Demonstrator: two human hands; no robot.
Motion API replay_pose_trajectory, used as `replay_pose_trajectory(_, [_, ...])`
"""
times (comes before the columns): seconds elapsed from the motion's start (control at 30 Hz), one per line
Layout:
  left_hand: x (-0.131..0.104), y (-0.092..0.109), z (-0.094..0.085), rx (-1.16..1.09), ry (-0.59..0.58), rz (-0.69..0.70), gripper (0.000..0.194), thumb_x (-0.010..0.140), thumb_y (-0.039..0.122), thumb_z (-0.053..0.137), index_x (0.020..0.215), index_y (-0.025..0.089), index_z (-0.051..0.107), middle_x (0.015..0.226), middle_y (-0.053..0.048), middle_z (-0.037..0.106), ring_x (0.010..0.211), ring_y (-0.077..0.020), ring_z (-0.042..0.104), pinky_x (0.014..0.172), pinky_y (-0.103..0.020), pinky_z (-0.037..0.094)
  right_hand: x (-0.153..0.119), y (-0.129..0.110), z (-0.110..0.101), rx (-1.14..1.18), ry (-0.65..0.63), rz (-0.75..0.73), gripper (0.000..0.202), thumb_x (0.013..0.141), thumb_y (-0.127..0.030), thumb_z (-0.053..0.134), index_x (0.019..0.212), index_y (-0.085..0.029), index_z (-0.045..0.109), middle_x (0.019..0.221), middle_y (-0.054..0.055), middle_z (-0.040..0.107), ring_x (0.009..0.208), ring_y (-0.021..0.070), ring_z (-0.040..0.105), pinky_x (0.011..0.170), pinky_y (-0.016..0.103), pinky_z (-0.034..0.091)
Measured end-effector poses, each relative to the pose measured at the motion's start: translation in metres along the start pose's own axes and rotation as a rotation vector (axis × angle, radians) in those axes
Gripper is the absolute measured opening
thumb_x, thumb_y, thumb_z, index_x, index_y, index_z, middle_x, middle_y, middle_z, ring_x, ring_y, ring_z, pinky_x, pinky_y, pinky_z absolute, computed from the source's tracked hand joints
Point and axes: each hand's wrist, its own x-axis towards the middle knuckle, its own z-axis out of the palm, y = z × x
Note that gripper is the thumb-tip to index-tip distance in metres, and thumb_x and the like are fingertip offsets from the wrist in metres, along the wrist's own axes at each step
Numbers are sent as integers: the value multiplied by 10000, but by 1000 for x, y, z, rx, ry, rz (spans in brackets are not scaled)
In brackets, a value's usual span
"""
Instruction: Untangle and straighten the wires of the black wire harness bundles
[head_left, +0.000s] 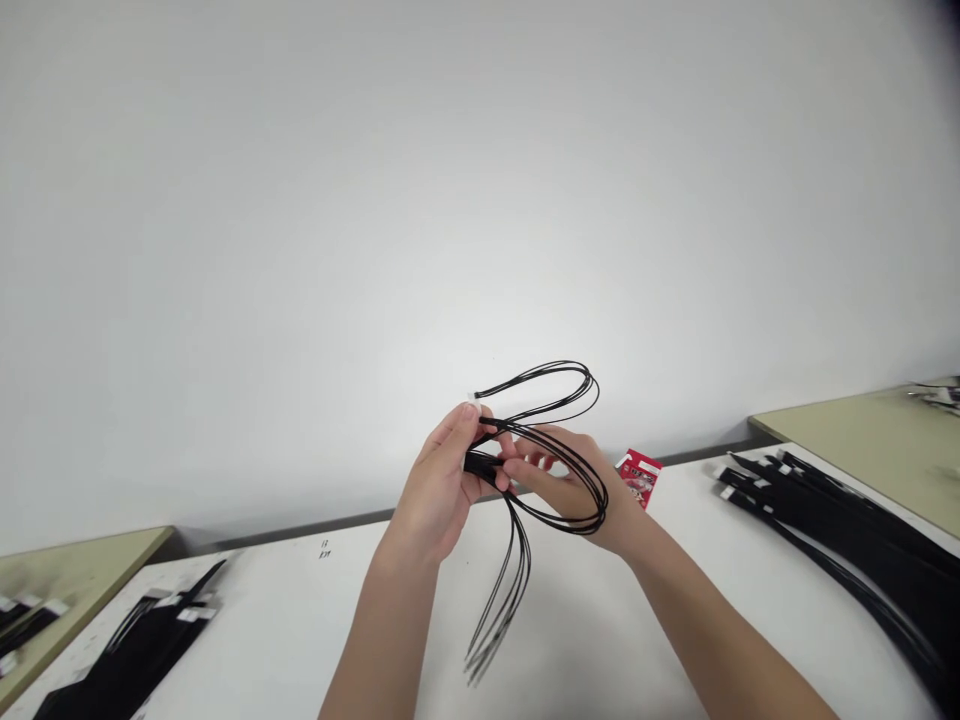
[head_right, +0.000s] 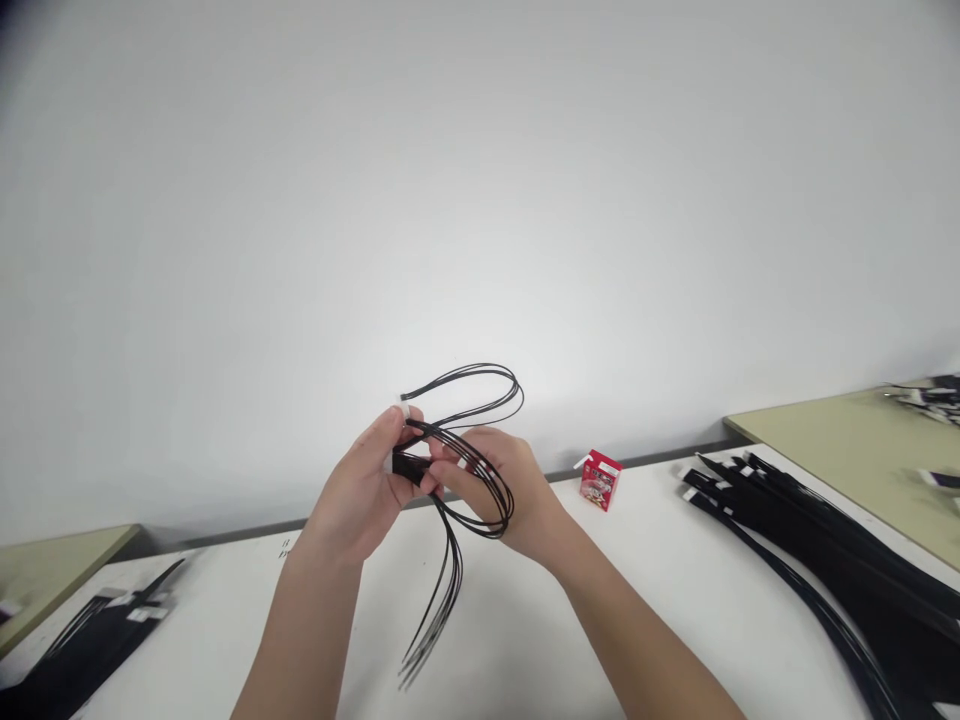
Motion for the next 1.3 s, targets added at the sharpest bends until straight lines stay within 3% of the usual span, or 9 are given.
replay_pose_trajectory(0.4, [0, -1, 0, -22, 4, 25, 246, 888, 429, 529, 859, 185, 527, 752, -17, 588, 545, -105, 540, 563, -242, 482, -6, 2, 14, -267, 174, -262, 190, 928, -175, 482, 781, -205, 599, 748, -3, 613, 697, 122, 556, 660, 264, 406])
replay_pose_trajectory(0.6, [2, 0, 1, -114, 59, 30, 254, 880, 430, 545, 853, 178, 536, 717, -3, 576, 540, -98, 548, 537, -211, 467, -8, 12, 28, -705, 475, -508, 111, 921, -167, 510, 937, -204, 613, 885, 29, 676, 772, 150, 572, 850, 360, 348])
replay_pose_trajectory(0.7, [1, 1, 2, -125, 72, 12, 269, 881, 443, 538, 847, 177, 526, 753, -9, 585, 526, -96, 543, 518, -217, 457, -9, 13, 31, -820, 555, -596, 70, 900, -185, 547, 882, -195, 614, 814, 35, 680, 733, 158, 566, 801, 361, 348])
replay_pose_trajectory(0.8, [1, 2, 1, -88, 61, 3, 270, 885, 456, 528, 860, 187, 527, 755, -6, 593, 498, -97, 538, 524, -235, 461, -11, 8, 21, -597, 402, -384, 117, 927, -265, 515, 880, -198, 598, 649, 1, 591, 570, 117, 485, 618, 300, 336])
replay_pose_trajectory(0.93, [3, 3, -4, -36, 58, 0, 269, 881, 463, 529, 860, 194, 537, 747, -13, 604, 468, -107, 525, 534, -281, 479, -16, -4, -19, 160, 29, 98, 221, 886, -418, 564, 981, -218, 570, 531, -64, 355, 456, 85, 296, 441, 228, 227])
replay_pose_trajectory(1.03, [6, 3, -5, -30, 85, -11, 283, 865, 465, 550, 843, 183, 549, 708, -23, 596, 464, -112, 514, 508, -285, 475, -19, -7, -55, 575, 69, 144, 180, 870, -398, 553, 813, -228, 539, 494, -81, 193, 418, 79, 172, 406, 226, 195])
replay_pose_trajectory(1.1, [7, 4, -6, -18, 80, -15, 286, 861, 466, 552, 830, 181, 550, 652, -17, 575, 450, -113, 497, 493, -284, 472, -20, -5, -71, 690, 186, 98, 165, 881, -369, 465, 785, -248, 522, 520, -55, 232, 409, 98, 206, 393, 243, 213])
replay_pose_trajectory(1.2, [8, 5, -6, -21, 62, -30, 282, 856, 465, 559, 798, 191, 532, 578, 14, 503, 431, -104, 462, 475, -273, 468, -18, -1, -77, 722, 381, 38, 194, 884, -305, 360, 844, -278, 547, 609, 5, 381, 473, 139, 361, 442, 282, 304])
replay_pose_trajectory(1.3, [8, 4, -5, -42, 82, -48, 275, 833, 459, 595, 790, 193, 540, 599, 29, 446, 460, -95, 456, 465, -248, 459, -13, 0, -68, 686, 544, -56, 190, 906, -314, 389, 855, -289, 571, 640, 14, 386, 530, 151, 408, 500, 295, 363])
